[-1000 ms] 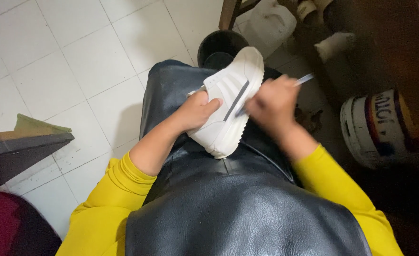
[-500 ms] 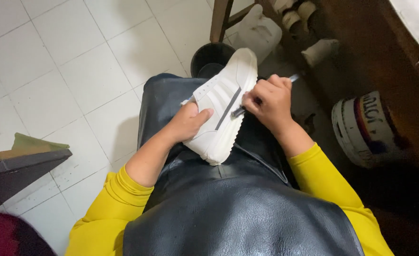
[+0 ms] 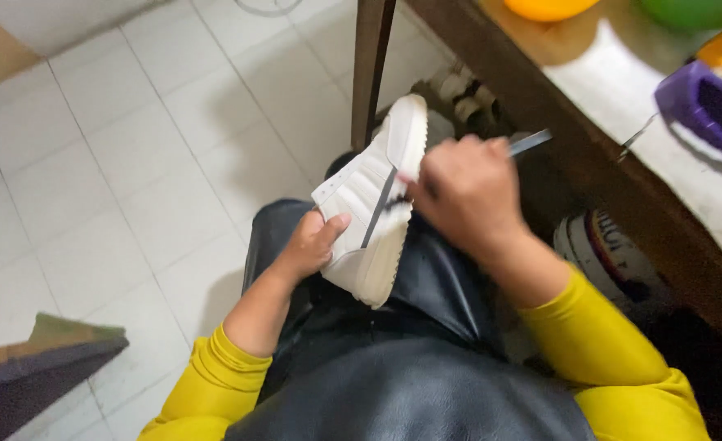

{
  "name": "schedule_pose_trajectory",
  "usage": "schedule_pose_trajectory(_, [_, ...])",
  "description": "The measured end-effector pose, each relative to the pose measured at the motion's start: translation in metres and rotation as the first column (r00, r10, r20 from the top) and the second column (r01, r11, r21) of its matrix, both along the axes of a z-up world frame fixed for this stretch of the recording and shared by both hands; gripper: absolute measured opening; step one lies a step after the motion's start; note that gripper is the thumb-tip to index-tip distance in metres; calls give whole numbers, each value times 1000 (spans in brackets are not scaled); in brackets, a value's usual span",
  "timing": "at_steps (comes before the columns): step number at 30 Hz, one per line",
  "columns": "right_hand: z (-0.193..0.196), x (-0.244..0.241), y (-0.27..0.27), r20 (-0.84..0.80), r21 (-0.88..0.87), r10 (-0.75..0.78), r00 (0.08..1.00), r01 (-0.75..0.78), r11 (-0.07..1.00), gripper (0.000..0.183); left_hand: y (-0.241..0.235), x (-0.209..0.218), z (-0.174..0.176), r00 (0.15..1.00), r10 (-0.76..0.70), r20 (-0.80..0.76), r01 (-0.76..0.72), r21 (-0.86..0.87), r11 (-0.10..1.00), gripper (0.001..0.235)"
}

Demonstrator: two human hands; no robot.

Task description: The person scrubs a white sneaker with a brush, dipping it into a yellow bowl of liquid. They wipe the shoe with a green cloth and continue scrubbing the sole and upper parts of the shoe.

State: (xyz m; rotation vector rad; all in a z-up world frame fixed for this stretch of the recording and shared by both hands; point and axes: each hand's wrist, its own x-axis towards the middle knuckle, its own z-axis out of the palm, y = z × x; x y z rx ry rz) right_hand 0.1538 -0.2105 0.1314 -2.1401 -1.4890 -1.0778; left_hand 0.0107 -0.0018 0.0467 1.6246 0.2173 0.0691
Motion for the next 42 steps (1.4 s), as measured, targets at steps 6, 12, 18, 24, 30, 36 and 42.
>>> schedule_pose_trajectory(6, [111,124,-30,136,127,-452,882,436,891,19,-2,11,-28,997,77,7,-77,91,993,53])
schedule_pose_trajectory(12, [125,210,-9,-19,-182,-666,746,652,736,28,-12,17,-20,994,92,60,-92,-14,996,49])
schedule_pose_trajectory(18, [108,190,103,-99,-269,-528,843,488,830,42,-16,17,-14,998,31,56,-25,-118,993,45])
schedule_pose_trajectory(24, [46,235,154,359,-579,-567,741,653,487,68,-11,17,-48,998,62,22,-60,-75,995,39])
schedule_pose_trajectory(30, [85,181,143,-355,318,101,929,19,948,24,-2,14,-43,990,136,-27,-137,-46,989,21])
schedule_pose_trajectory(36, [86,122,93,-155,926,850,503,-227,302,28,8,9,-52,963,221,-156,-224,-2,975,42])
schedule_pose_trajectory(42, [74,44,30,8,964,819,573,-223,146,14,18,1,-59,981,168,-100,-158,101,982,60])
